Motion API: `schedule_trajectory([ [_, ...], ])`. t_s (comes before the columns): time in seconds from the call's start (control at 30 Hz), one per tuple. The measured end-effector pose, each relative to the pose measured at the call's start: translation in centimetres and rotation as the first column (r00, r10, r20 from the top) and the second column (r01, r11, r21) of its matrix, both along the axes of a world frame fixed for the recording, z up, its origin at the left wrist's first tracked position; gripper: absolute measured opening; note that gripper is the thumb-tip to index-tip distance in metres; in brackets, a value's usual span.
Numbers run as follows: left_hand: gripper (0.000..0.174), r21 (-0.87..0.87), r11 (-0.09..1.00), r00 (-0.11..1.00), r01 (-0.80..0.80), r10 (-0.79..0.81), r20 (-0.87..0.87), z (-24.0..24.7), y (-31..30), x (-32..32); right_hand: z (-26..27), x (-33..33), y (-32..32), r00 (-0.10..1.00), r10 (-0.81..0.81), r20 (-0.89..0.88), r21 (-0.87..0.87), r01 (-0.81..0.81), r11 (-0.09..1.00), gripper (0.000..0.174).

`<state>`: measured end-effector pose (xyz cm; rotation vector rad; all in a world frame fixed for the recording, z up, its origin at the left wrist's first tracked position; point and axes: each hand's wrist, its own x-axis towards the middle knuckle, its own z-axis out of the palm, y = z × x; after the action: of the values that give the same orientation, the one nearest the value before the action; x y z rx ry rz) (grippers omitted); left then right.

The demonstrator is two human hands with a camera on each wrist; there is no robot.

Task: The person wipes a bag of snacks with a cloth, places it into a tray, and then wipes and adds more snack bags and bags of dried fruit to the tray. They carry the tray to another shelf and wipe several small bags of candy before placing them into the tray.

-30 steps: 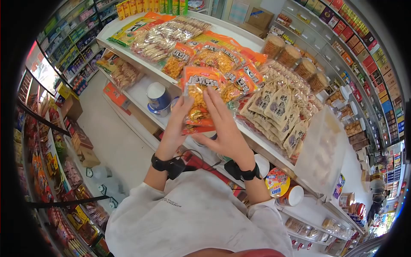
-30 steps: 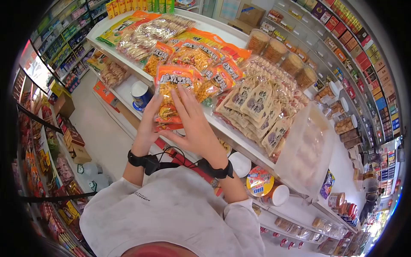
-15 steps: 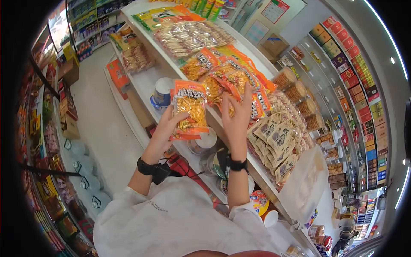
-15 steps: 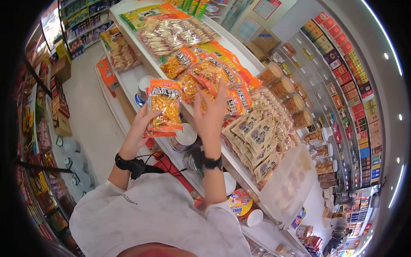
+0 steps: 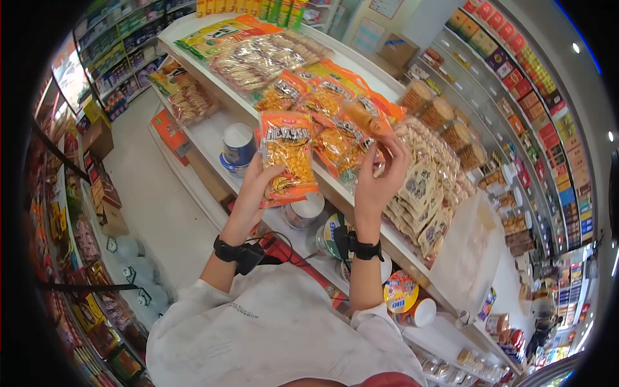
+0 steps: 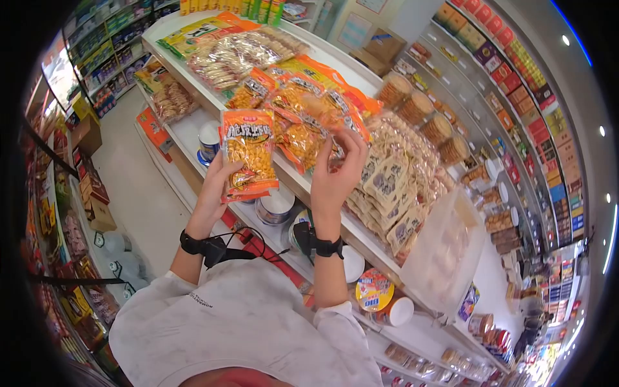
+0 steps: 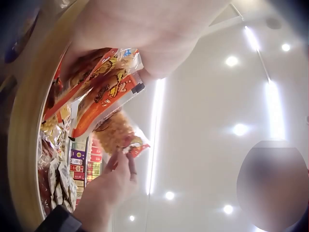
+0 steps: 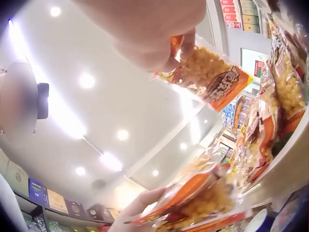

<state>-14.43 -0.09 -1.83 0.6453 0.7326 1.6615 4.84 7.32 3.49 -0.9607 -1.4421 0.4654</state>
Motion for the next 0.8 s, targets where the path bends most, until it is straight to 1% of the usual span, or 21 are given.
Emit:
schedule_trajectory([
  [0.07,0.053,0.008,1.000,0.998,-0.010,0.010,-0.057,0.2,0.1,0.9,-1.4,-0.1,-1.0,0.991,0.104,-0.090,0.255,-0.078,0.964,0.041],
  [0.1,0.054,0.004,1.000,0.995,-0.023,0.024,-0.099,0.3,0.1,1.3,-2.0,-0.2,-1.3,0.979,0.165,-0.121,0.382,-0.107,0.918,0.043],
  [0.13,0.056,0.002,0.999,0.989,-0.039,0.039,-0.140,0.3,0.0,1.6,-2.5,-0.3,-1.8,0.981,0.188,-0.039,0.435,-0.153,0.887,0.063],
  [0.23,0.061,0.045,0.996,0.985,-0.079,0.085,-0.148,0.5,-0.2,2.4,-3.3,-0.9,-4.3,0.964,0.259,0.051,0.268,-0.263,0.927,0.070],
  [0.27,0.062,0.054,0.996,0.992,-0.066,0.071,-0.103,0.3,-0.1,2.4,-3.5,-0.6,-4.5,0.948,0.259,0.183,0.230,-0.298,0.926,0.071],
  [0.33,0.063,0.070,0.996,0.999,-0.049,0.049,-0.006,-0.4,-0.3,2.0,-3.7,0.1,-4.9,0.858,0.269,0.438,0.136,-0.359,0.924,0.072],
  [0.43,0.059,0.048,0.995,0.992,-0.085,0.089,-0.086,-0.7,-0.2,1.2,-3.3,-0.2,-5.2,0.866,0.170,0.469,0.175,-0.280,0.944,0.061],
  [0.5,0.056,0.039,0.994,0.994,-0.105,0.106,-0.027,-0.9,-0.1,1.2,-2.5,-0.4,-5.4,0.818,0.161,0.553,0.163,-0.295,0.941,0.060],
  [0.53,0.055,0.030,0.993,0.994,-0.112,0.112,0.006,-1.0,-0.2,1.4,-2.4,-0.3,-5.5,0.789,0.155,0.595,0.152,-0.300,0.942,0.060],
  [0.63,0.048,0.044,0.995,0.963,-0.094,0.079,0.257,-0.6,0.2,1.8,-3.9,-1.0,-5.1,0.819,0.268,0.508,0.078,-0.354,0.932,0.055],
  [0.67,0.045,0.098,0.990,0.947,-0.097,0.062,0.314,0.0,-0.1,2.0,-3.8,-0.9,-5.2,0.815,0.287,0.504,0.064,-0.367,0.928,0.055],
  [0.77,0.043,0.047,0.997,0.988,-0.061,0.054,0.142,-0.8,0.3,1.5,-3.5,-0.5,-5.5,0.789,0.346,0.508,0.028,-0.417,0.909,0.055],
  [0.8,0.045,0.029,0.998,0.997,-0.055,0.053,0.054,-0.9,0.4,1.1,-3.5,-0.2,-5.4,0.772,0.362,0.522,0.022,-0.437,0.899,0.056],
])
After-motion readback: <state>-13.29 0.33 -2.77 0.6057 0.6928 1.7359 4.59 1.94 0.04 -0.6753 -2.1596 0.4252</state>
